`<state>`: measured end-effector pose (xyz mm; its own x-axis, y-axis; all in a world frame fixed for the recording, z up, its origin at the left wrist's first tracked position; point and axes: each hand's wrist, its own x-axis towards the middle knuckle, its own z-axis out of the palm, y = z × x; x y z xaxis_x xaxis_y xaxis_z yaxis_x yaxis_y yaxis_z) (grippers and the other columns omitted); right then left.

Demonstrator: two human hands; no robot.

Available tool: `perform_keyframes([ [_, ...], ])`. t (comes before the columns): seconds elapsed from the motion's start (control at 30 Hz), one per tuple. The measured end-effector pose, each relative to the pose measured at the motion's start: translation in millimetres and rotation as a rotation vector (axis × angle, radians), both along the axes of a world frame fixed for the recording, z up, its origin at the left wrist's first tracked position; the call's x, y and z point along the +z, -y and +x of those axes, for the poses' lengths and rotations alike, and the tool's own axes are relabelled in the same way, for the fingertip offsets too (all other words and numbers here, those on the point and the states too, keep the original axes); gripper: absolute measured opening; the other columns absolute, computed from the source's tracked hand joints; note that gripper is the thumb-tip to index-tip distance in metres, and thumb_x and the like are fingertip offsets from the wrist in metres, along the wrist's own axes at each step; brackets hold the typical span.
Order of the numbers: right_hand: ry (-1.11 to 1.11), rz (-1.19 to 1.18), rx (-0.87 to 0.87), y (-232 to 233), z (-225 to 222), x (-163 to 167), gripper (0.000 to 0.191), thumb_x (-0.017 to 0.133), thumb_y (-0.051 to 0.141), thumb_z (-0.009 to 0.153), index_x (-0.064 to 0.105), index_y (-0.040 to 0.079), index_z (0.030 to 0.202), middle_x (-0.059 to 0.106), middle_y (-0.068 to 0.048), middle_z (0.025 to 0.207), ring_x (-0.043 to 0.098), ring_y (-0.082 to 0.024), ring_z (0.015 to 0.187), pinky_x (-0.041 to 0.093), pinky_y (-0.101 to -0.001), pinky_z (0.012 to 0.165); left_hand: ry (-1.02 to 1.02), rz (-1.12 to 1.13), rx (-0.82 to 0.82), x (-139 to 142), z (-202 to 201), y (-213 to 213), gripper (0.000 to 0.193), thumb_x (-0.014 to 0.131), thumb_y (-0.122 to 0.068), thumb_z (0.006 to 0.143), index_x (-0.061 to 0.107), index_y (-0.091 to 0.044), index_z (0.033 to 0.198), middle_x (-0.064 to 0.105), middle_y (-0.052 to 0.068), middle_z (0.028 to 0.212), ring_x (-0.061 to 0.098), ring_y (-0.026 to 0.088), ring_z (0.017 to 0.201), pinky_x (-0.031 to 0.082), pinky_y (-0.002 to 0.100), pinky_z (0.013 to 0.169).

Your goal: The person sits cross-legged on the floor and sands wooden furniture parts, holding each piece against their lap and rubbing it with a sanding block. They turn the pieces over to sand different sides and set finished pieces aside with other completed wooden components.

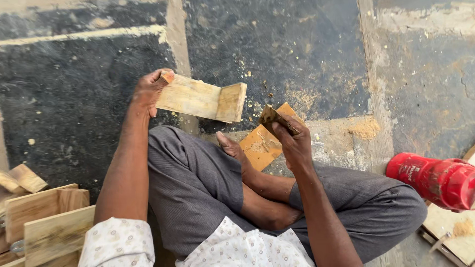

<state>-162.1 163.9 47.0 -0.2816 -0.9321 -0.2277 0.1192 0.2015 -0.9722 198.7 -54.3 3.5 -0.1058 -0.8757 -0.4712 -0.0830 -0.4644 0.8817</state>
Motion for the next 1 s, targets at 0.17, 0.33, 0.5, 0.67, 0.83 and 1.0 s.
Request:
perform_keyframes([
  [0.17,-0.228,0.034,0.067,9,9,-3,0.033,0.067,0.011,0.101,0.069,0.003,0.134,0.076,-0.008,0.118,0.067,-0.011,0.107,0.056,-0.0263,0.091,0.07,0.012,0.004,-19,5,2,0.044,0.084,-0.04,0.084,0.076,-0.014,0.118,0.076,-0.003,0.103,0.069,0.008,0.09,0.057,0.026,0.074],
  [0.33,-0.373,-0.087,0.03,21,39,-8,0.038,0.061,0.012,0.107,0.06,0.005,0.144,0.074,-0.011,0.127,0.069,-0.014,0.114,0.058,-0.0277,0.094,0.046,0.024,0.023,-18,4,0,0.04,0.084,-0.04,0.086,0.077,-0.014,0.116,0.074,-0.003,0.098,0.068,0.008,0.086,0.056,0.027,0.071],
  [0.5,-0.509,-0.263,-0.135,26,89,-21,0.043,0.057,0.009,0.112,0.049,0.011,0.154,0.068,-0.013,0.139,0.069,-0.02,0.125,0.06,-0.0285,0.1,0.088,0.053,0.063,-20,7,-5,0.035,0.084,-0.038,0.086,0.078,-0.016,0.113,0.072,-0.005,0.095,0.064,0.006,0.081,0.053,0.024,0.065],
  [0.67,-0.834,-0.404,0.035,32,116,-31,0.056,0.068,0.019,0.1,0.047,-0.001,0.147,0.06,-0.023,0.142,0.06,-0.035,0.131,0.049,-0.0434,0.111,0.121,0.027,0.065,-20,9,-11,0.035,0.084,-0.04,0.086,0.078,-0.017,0.112,0.074,-0.006,0.092,0.066,0.004,0.079,0.053,0.022,0.062],
  [0.83,-1.279,-0.295,0.386,40,80,-8,0.073,0.068,0.033,0.088,0.047,-0.008,0.145,0.062,-0.028,0.139,0.059,-0.039,0.131,0.043,-0.048,0.115,0.154,0.021,0.053,-17,6,-11,0.038,0.083,-0.043,0.085,0.079,-0.017,0.112,0.071,-0.007,0.089,0.059,0.004,0.073,0.046,0.023,0.056],
  [1.0,-1.178,0.429,0.489,64,25,33,0.05,0.053,0.011,0.102,0.058,0.021,0.151,0.072,-0.021,0.113,0.072,-0.031,0.099,0.061,-0.0434,0.085,0.135,-0.007,0.015,-16,3,-6,0.038,0.081,-0.045,0.088,0.079,-0.016,0.113,0.07,-0.005,0.091,0.057,0.006,0.074,0.044,0.025,0.059],
])
